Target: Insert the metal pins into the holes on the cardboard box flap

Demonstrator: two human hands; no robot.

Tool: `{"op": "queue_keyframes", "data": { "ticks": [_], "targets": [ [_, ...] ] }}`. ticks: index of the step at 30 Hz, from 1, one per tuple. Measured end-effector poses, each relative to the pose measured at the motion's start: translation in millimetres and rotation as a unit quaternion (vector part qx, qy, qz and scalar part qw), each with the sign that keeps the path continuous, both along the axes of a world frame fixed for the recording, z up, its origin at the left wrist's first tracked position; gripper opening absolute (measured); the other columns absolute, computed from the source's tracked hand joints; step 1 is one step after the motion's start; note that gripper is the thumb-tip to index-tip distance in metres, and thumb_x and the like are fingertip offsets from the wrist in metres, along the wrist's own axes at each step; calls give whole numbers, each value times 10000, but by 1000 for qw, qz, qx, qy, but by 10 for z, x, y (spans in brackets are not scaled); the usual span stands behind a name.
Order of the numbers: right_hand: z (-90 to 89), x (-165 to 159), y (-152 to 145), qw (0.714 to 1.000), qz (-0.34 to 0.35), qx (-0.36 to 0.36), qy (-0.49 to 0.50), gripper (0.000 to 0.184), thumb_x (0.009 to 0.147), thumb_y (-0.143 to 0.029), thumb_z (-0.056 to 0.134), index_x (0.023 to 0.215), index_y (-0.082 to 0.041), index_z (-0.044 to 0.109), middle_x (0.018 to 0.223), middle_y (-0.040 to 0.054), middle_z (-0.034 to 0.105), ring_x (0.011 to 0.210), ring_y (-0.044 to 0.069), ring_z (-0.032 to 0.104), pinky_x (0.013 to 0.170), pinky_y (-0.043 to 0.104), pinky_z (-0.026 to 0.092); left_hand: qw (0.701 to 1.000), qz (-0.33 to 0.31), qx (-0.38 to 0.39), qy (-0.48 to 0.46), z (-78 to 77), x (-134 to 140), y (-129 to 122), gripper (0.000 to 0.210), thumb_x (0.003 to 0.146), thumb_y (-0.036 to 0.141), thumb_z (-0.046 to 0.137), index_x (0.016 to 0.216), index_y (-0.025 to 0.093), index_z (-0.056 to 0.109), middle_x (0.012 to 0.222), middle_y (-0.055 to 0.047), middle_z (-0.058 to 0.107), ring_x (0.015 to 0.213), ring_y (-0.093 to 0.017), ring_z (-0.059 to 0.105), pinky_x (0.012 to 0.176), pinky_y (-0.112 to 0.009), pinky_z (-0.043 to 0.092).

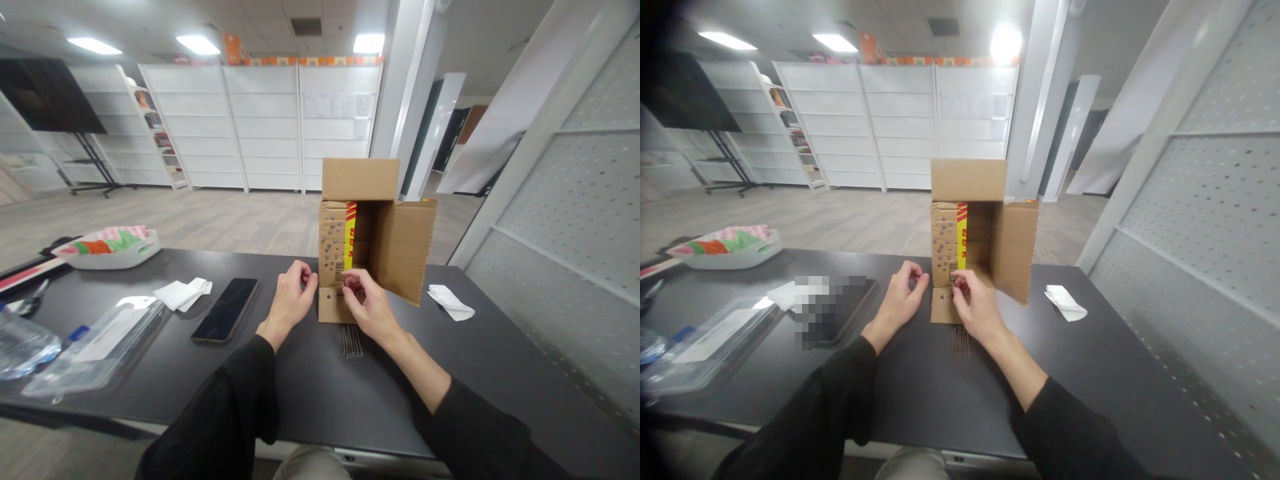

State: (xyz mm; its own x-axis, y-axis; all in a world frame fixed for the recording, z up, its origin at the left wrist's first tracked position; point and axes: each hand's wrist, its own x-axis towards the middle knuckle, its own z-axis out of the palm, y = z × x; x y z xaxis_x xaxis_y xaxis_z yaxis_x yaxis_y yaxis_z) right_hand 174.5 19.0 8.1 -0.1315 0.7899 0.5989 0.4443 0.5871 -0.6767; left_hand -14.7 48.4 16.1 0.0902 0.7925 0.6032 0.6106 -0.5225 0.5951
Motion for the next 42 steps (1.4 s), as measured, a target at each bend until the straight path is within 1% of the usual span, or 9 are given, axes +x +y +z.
{"op": "queue_keyframes", "data": {
  "ticks": [3, 7, 16, 26, 32, 36, 42],
  "targets": [
    [-7, 7, 8, 1000, -3, 0, 2, 166, 924, -261, 500, 1079, -225, 547, 914, 36, 635, 859, 186, 619, 813, 329, 493, 1000, -1, 0, -4, 4, 3, -1, 110, 902, 281, 503, 822, 209, 482, 756, 5, 578, 705, -141, 564, 670, -281, 414],
    [-28, 9, 28, 1000, -6, -6, 22, 139, 931, -281, 510, 1046, -216, 554, 898, 37, 645, 842, 185, 628, 794, 322, 498, 1000, -5, 0, -9, -5, 4, 6, 104, 899, 273, 506, 823, 208, 480, 760, 5, 576, 715, -141, 564, 693, -286, 419],
    [-77, 16, 61, 999, 4, -19, 35, 135, 940, -314, 515, 1025, -219, 559, 932, 48, 666, 864, 195, 644, 805, 337, 512, 1000, -7, -5, -8, -15, -3, 12, 117, 908, 293, 496, 829, 209, 482, 765, -3, 575, 714, -143, 558, 633, -266, 400],
    [-45, 18, 50, 1000, 4, 0, 0, 80, 926, -255, 508, 970, -221, 565, 915, 38, 661, 857, 192, 631, 799, 326, 494, 1000, -9, 3, -10, -15, -1, 15, 113, 905, 279, 500, 821, 208, 478, 758, 4, 569, 712, -141, 555, 684, -285, 415],
    [-3, 30, 23, 998, 3, 26, -52, 85, 916, -202, 502, 935, -211, 585, 889, 40, 643, 837, 191, 608, 780, 319, 472, 1000, -5, -2, -8, -7, 0, 8, 108, 903, 280, 504, 824, 208, 484, 762, 3, 575, 712, -142, 558, 682, -287, 411],
    [2, 35, 24, 997, 1, 34, -76, 96, 913, -197, 512, 917, -208, 608, 858, 42, 641, 810, 193, 602, 753, 320, 461, 1000, -7, -1, -7, -13, -2, 11, 115, 906, 289, 503, 828, 207, 485, 762, 4, 571, 711, -140, 558, 671, -280, 409],
    [-16, 43, 48, 992, -18, 53, -113, 86, 905, -204, 544, 905, -207, 631, 865, 46, 655, 831, 206, 597, 742, 331, 418, 1000, -3, 3, -2, -26, -4, 20, 119, 910, 290, 500, 829, 205, 486, 766, 6, 576, 708, -136, 560, 681, -280, 415]
  ]
}}
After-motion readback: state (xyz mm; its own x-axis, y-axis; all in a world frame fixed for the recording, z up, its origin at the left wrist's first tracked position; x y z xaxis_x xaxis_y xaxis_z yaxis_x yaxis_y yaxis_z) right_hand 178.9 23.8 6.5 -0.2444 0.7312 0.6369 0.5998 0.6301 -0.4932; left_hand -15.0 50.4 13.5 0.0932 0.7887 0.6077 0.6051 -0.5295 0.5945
